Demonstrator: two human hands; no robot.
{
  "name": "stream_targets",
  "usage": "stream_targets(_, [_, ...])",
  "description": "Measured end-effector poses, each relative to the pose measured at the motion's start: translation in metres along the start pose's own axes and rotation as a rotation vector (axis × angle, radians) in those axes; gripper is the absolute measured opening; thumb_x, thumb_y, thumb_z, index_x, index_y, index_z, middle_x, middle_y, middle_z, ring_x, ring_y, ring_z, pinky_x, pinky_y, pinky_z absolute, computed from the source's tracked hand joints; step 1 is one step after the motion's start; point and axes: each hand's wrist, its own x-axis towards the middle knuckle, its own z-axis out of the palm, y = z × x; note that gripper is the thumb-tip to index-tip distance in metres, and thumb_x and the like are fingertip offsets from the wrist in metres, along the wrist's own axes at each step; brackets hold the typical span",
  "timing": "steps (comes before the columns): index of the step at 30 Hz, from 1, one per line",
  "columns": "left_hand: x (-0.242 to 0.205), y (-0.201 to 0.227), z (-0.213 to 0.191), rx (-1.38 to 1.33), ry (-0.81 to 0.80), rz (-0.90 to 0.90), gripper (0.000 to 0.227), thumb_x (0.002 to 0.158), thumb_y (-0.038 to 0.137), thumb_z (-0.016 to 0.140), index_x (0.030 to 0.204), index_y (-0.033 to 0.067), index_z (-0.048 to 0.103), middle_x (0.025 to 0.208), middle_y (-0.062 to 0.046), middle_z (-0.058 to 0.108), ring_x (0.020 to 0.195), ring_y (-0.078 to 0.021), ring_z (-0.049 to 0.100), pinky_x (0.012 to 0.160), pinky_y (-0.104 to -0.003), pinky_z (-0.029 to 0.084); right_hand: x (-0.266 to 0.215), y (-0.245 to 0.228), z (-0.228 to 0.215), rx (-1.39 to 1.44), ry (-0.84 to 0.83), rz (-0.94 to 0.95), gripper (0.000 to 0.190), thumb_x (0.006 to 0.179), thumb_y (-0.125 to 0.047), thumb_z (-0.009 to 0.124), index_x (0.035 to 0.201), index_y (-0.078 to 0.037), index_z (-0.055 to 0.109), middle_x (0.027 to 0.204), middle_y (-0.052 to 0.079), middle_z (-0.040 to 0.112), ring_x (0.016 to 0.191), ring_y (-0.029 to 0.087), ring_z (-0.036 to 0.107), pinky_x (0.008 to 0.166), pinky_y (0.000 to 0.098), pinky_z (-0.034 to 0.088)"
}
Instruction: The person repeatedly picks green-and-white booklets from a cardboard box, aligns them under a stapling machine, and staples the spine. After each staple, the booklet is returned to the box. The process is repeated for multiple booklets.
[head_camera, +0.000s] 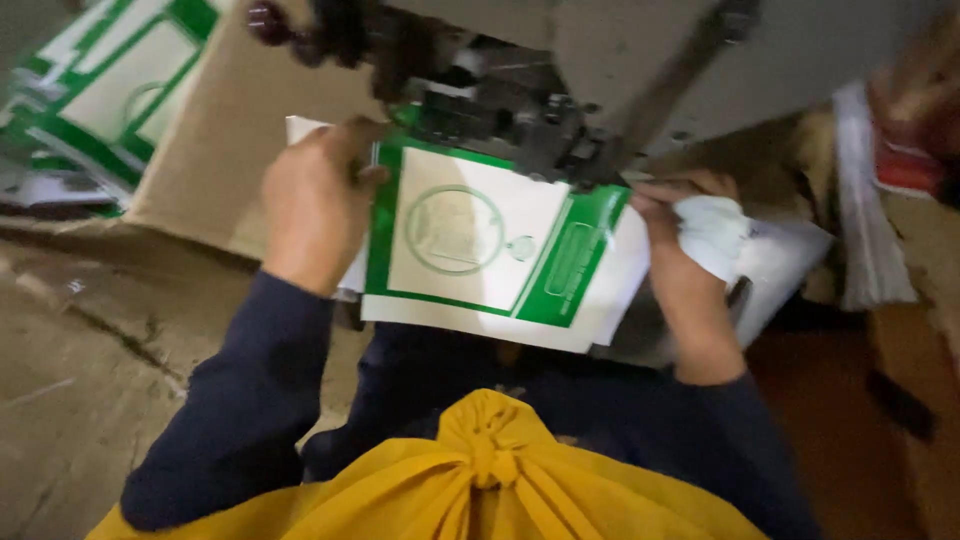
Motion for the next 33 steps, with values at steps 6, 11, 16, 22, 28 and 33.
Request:
stream_targets(6, [-0.007,-0.002,0.007,0.037,0.08,-0.032,0.029,0.078,0.022,0.083,0.104,0.0196,0.07,0.075,-0.003,0.061,0.071,-0.0357,0.066,0.065,-0.05,0.055,0.006,-0.026,-0.005,0.136,0.028,0.102,0.009,0.087,-0.008,0.074,0.095,-0.011,0.076,0.092,0.011,0.064,0.094,0.032,0.056,0.092,0.04,0.042])
stream_targets(11, [-0.027,-0.005,0.043,0.025,0.24,-0.099,0.03,0.076,0.023,0.084,0.099,0.0227,0.065,0.079,0.001,0.062,0.072,-0.0295,0.066,0.064,-0.047,0.053,0.008,-0.026,-0.01,0.139,-0.037,0.113,0.009,0.09,-0.01,0.074,0.099,-0.013,0.077,0.095,0.009,0.065,0.095,0.031,0.057,0.092,0.0397,0.043])
stream_targets(16, [-0.046,0.059,0.09,-0.155,0.243,0.134,0.022,0.076,0.006,0.073,0.097,0.0048,0.069,0.095,-0.018,0.064,0.092,-0.0405,0.063,0.082,-0.047,0.05,0.016,-0.044,-0.015,0.163,-0.14,0.178,0.01,0.095,-0.01,0.066,0.102,-0.009,0.073,0.098,0.016,0.065,0.099,0.031,0.06,0.091,0.0413,0.046])
stream_targets(22, [-0.045,0.092,0.046,-0.232,0.159,0.106,0.046,0.076,0.002,0.074,0.121,0.0041,0.063,0.104,-0.013,0.059,0.079,-0.0402,0.067,0.059,-0.046,0.056,0.013,-0.039,-0.013,0.198,-0.134,0.241,0.015,0.097,-0.014,0.064,0.109,-0.009,0.072,0.104,0.019,0.065,0.106,0.032,0.06,0.095,0.0441,0.045])
stream_targets(28, [-0.043,0.068,0.04,-0.775,-0.118,-0.251,0.043,0.072,0.011,0.077,0.11,0.0143,0.057,0.084,0.0,0.071,0.081,-0.021,0.073,0.072,-0.034,0.056,0.003,-0.028,-0.016,0.143,-0.198,0.118,0.028,0.089,-0.02,0.072,0.115,-0.01,0.07,0.112,0.019,0.062,0.112,0.041,0.056,0.097,0.0481,0.045])
stream_targets(33, [-0.099,0.054,0.011,-0.674,-0.039,0.132,0.018,0.071,0.017,0.08,0.085,0.0179,0.07,0.083,-0.004,0.07,0.079,-0.0261,0.068,0.07,-0.036,0.054,-0.008,-0.045,-0.026,0.025,-0.288,-0.33,0.072,0.065,-0.028,0.084,0.129,-0.006,0.06,0.127,0.017,0.059,0.12,0.04,0.053,0.097,0.0549,0.047])
